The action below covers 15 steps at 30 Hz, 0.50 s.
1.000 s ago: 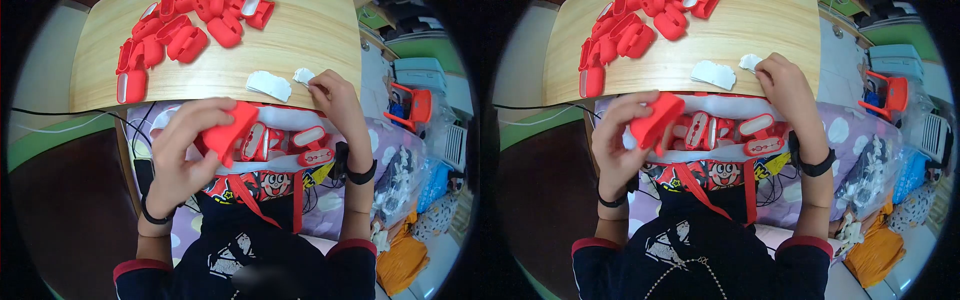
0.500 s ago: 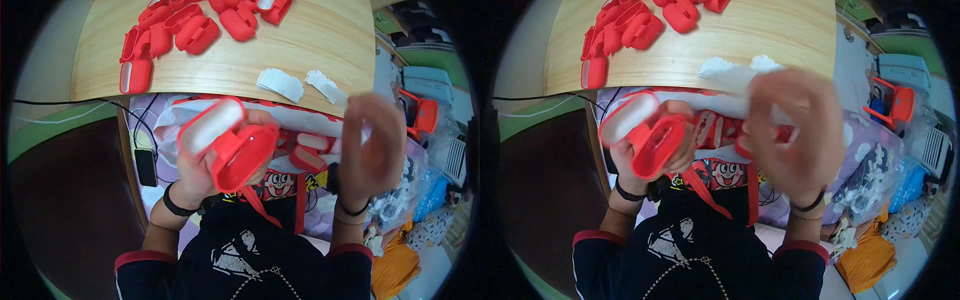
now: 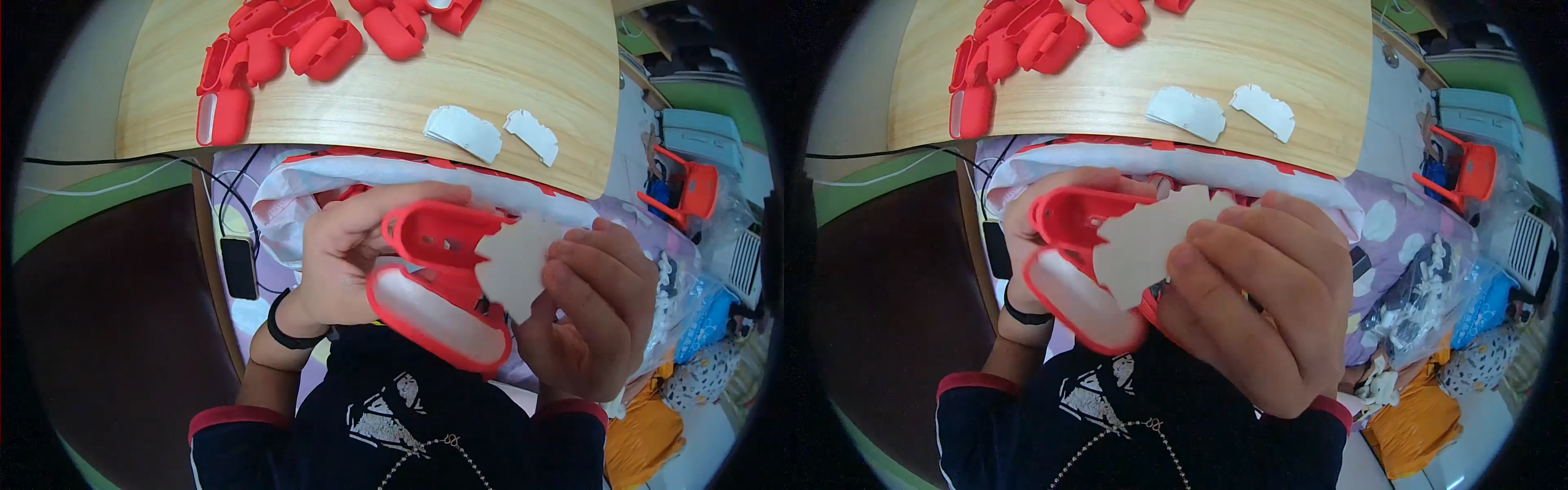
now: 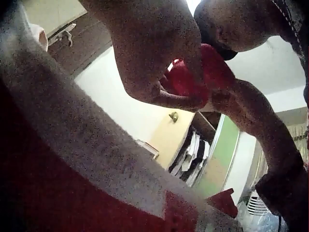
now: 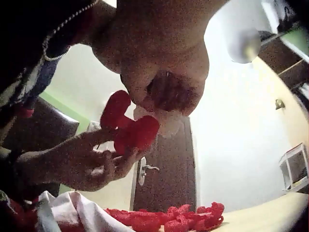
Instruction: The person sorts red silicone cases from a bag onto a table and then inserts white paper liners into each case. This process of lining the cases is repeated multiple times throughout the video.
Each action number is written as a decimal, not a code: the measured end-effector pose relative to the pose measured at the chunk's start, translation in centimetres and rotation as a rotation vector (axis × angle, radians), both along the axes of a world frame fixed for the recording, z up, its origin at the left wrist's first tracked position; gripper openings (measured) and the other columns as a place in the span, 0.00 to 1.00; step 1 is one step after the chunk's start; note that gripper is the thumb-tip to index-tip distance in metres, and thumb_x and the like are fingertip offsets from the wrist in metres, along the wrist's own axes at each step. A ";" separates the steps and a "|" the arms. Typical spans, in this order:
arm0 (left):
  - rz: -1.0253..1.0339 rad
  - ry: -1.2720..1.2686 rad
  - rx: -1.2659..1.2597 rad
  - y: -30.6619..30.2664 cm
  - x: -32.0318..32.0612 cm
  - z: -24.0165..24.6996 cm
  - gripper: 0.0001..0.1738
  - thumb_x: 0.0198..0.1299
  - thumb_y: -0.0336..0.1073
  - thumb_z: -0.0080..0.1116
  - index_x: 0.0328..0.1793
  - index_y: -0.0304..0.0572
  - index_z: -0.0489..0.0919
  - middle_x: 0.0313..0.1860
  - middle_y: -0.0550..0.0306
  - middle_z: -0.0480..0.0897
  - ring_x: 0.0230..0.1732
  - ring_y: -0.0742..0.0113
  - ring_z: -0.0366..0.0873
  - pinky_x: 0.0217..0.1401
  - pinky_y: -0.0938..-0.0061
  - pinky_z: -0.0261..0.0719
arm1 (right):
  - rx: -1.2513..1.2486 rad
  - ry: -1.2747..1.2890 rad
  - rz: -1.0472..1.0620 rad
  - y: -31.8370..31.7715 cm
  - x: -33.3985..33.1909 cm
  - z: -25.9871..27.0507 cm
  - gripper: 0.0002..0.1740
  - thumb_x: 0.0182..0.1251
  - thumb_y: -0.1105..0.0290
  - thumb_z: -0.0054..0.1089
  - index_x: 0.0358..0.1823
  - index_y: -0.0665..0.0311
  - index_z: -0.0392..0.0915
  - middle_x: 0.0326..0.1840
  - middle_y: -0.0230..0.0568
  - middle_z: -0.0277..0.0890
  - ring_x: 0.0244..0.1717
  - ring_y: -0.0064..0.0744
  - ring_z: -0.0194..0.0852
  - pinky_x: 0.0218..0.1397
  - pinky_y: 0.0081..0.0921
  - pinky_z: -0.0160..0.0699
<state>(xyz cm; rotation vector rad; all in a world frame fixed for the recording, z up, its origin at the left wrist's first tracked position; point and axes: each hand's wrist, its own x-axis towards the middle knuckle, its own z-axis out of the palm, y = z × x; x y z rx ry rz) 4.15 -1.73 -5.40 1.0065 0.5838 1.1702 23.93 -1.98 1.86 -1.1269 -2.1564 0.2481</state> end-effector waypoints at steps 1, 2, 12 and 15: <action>0.028 0.086 0.075 0.2 -0.1 0.2 0.34 0.48 0.22 0.70 0.63 0.24 0.71 0.57 0.41 0.80 0.55 0.59 0.81 0.60 0.69 0.78 | 0.018 -0.007 0.014 0.0 -0.1 0.1 0.16 0.45 0.76 0.69 0.39 0.58 0.79 0.44 0.40 0.78 0.47 0.42 0.78 0.53 0.43 0.79; 0.057 0.172 0.150 0.3 -0.1 0.4 0.31 0.50 0.23 0.69 0.61 0.24 0.73 0.56 0.41 0.81 0.54 0.59 0.81 0.60 0.70 0.78 | 0.017 -0.049 0.056 0.1 -0.1 0.6 0.16 0.46 0.77 0.68 0.39 0.59 0.79 0.44 0.40 0.78 0.46 0.43 0.79 0.52 0.42 0.79; 0.279 0.440 0.412 0.3 0.0 -0.2 0.24 0.46 0.25 0.70 0.53 0.28 0.80 0.50 0.40 0.83 0.50 0.55 0.84 0.51 0.71 0.83 | 0.102 -0.279 0.173 0.1 -1.7 -0.7 0.12 0.50 0.72 0.60 0.37 0.68 0.80 0.40 0.45 0.79 0.43 0.41 0.79 0.49 0.39 0.78; 0.286 0.451 0.418 0.2 -0.2 -0.7 0.24 0.46 0.24 0.70 0.53 0.28 0.80 0.50 0.39 0.83 0.50 0.55 0.84 0.51 0.71 0.83 | 0.094 -0.312 0.168 0.1 -1.7 -0.9 0.13 0.51 0.68 0.60 0.37 0.66 0.79 0.39 0.43 0.78 0.42 0.39 0.78 0.50 0.39 0.77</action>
